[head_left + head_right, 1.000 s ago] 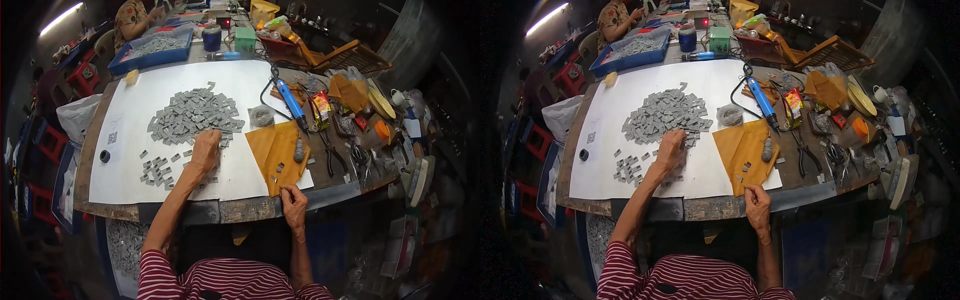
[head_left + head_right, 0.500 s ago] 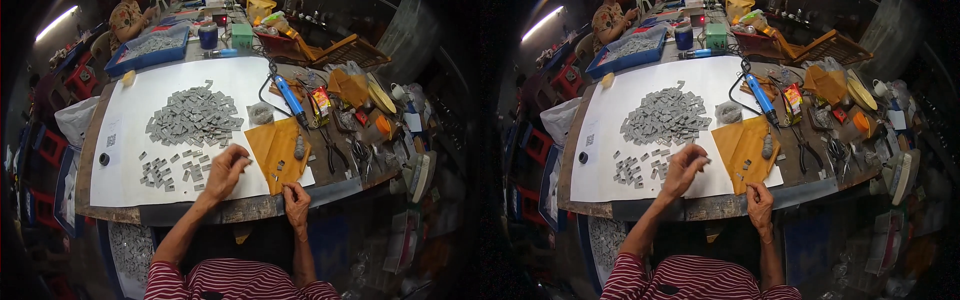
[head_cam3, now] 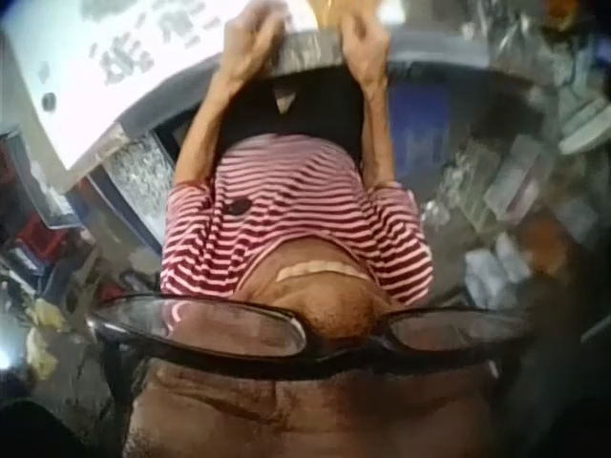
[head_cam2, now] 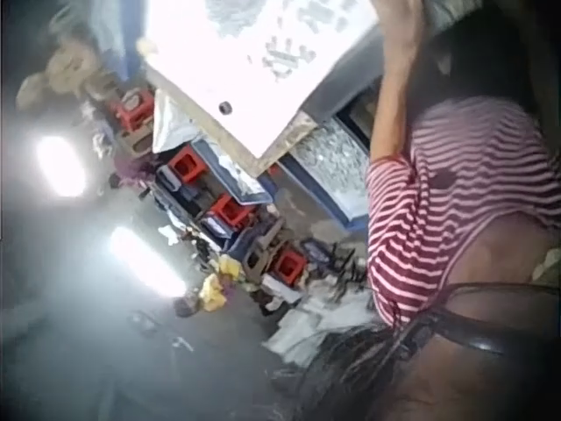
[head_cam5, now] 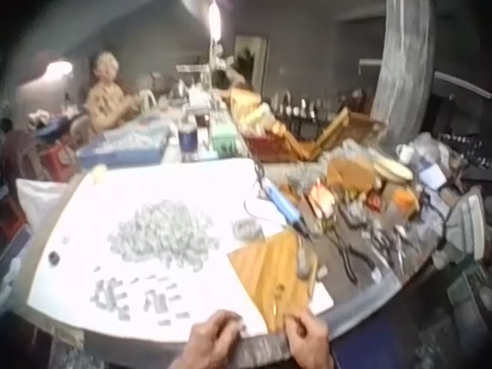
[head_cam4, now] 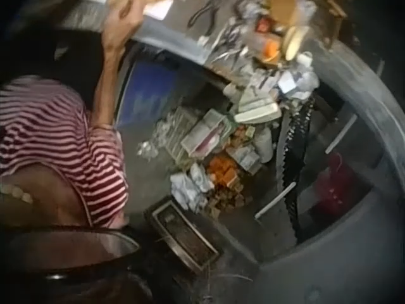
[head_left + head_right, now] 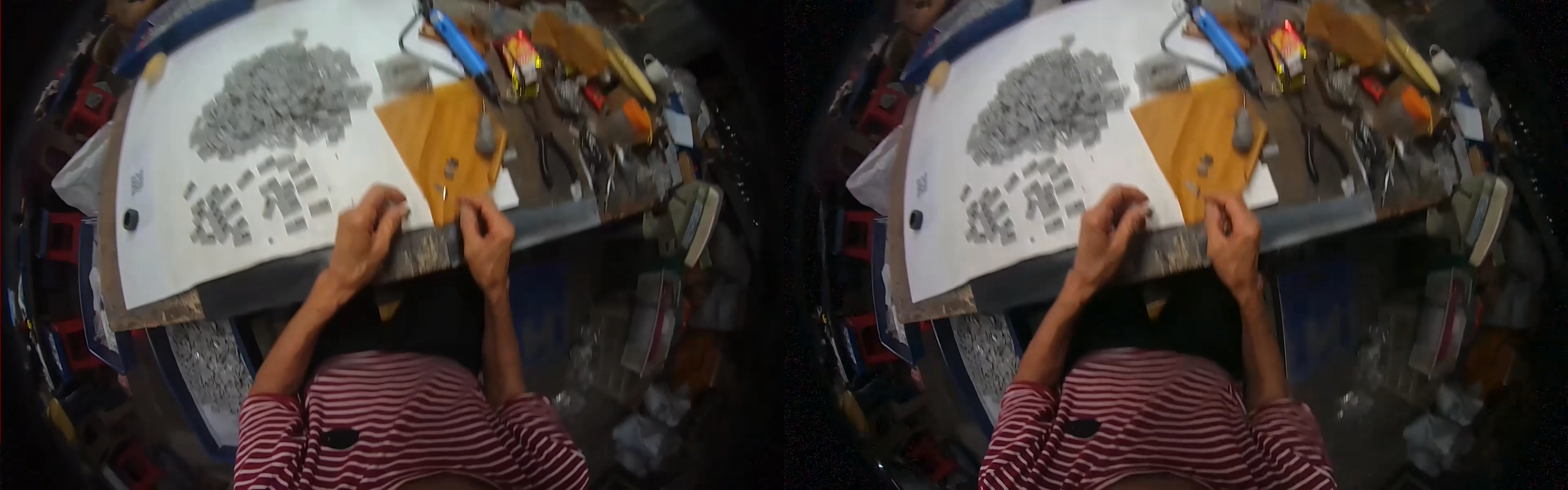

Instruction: Assembling small metal hardware components at a workbench.

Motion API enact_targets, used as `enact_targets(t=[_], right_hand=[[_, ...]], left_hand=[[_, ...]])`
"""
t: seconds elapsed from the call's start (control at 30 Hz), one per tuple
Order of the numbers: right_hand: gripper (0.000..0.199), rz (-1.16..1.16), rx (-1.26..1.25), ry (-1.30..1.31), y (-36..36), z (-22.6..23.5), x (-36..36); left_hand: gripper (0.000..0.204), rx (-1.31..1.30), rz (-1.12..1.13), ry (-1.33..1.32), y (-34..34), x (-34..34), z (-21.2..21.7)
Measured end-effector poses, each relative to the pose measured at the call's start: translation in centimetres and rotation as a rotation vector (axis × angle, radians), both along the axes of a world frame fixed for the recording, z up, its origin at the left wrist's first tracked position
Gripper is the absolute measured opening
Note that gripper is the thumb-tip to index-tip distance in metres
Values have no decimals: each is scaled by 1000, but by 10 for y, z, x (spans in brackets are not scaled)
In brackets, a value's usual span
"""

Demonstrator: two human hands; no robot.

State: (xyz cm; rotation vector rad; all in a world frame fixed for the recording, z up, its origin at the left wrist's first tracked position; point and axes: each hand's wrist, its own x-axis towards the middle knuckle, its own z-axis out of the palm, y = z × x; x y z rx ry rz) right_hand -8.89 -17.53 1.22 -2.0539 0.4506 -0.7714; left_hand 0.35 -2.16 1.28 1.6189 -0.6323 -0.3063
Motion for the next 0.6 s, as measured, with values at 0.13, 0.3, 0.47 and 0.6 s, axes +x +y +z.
enact_targets(t=[0.13,0.3,0.47,0.6], right_hand=[[12,3,77,115,-16,-2,6],[12,1,62,128,-26,-12,10],[8,30,-95,162,-19,-15,15],[7,24,-75,229,-19,-14,17]], left_hand=[[9,36,0,-22,0,-1,-7],[12,34,8,-41,-5,-6,-12],[14,116,-3,-52,1,-11,-11],[15,163,-18,-25,2,-11,-4]])
